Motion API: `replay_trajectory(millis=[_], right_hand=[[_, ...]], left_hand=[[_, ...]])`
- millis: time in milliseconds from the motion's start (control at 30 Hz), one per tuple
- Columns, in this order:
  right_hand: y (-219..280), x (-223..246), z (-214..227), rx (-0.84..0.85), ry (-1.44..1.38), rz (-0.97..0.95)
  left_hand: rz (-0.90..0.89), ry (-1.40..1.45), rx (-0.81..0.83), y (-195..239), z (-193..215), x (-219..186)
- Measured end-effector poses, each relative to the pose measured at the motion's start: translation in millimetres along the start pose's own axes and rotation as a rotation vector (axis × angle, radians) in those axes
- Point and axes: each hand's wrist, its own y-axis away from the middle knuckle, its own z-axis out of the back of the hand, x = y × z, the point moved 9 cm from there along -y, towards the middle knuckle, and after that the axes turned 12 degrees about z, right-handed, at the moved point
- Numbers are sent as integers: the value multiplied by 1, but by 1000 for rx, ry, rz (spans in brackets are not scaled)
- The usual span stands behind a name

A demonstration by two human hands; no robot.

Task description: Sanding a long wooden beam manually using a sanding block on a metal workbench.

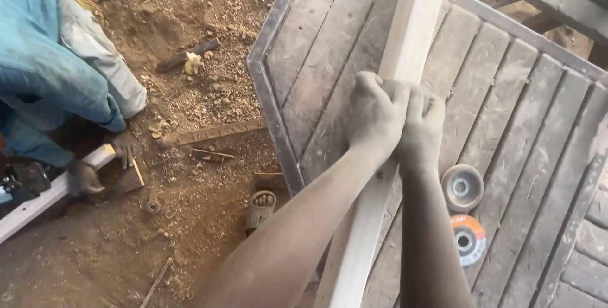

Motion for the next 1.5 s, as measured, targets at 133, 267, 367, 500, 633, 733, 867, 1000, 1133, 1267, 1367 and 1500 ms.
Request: replay_trajectory(millis=[133,267,367,500,633,733,867,1000,1133,1267,1367,1500], right_hand=[[22,-17,4,5,-243,-287],[17,-26,9,61,-216,-551],[-37,-42,-12,21,-178,-276],[-123,-73,-29,-65,-249,-293],[-141,-112,-39,-147,-163,-238],[-126,-117,-39,-188,-56,-239],[-57,-68,-15,-232,117,122],[-22,-57,3,-31,-142,-419],[-19,-68,-8,-41,-197,-475],[-24,-48,1,-120,-314,-491],[-8,-60,7,-70,-236,-472],[11,-54,11,14,-131,-476]], left_hand=[[132,-119,55,21,15,23],[-26,-234,-75,14,22,-2],[26,-131,42,-24,11,-41],[-83,-110,-94,-109,-17,-85],[-15,-86,-113,-139,-30,-85],[-8,-116,-81,-128,-26,-78],[6,-75,36,-38,-2,-54],[64,-66,49,5,13,-49],[47,-107,21,5,19,-51],[28,-128,-7,-16,3,-31],[43,-74,6,-29,-21,2],[13,-88,-130,-3,-2,16]])
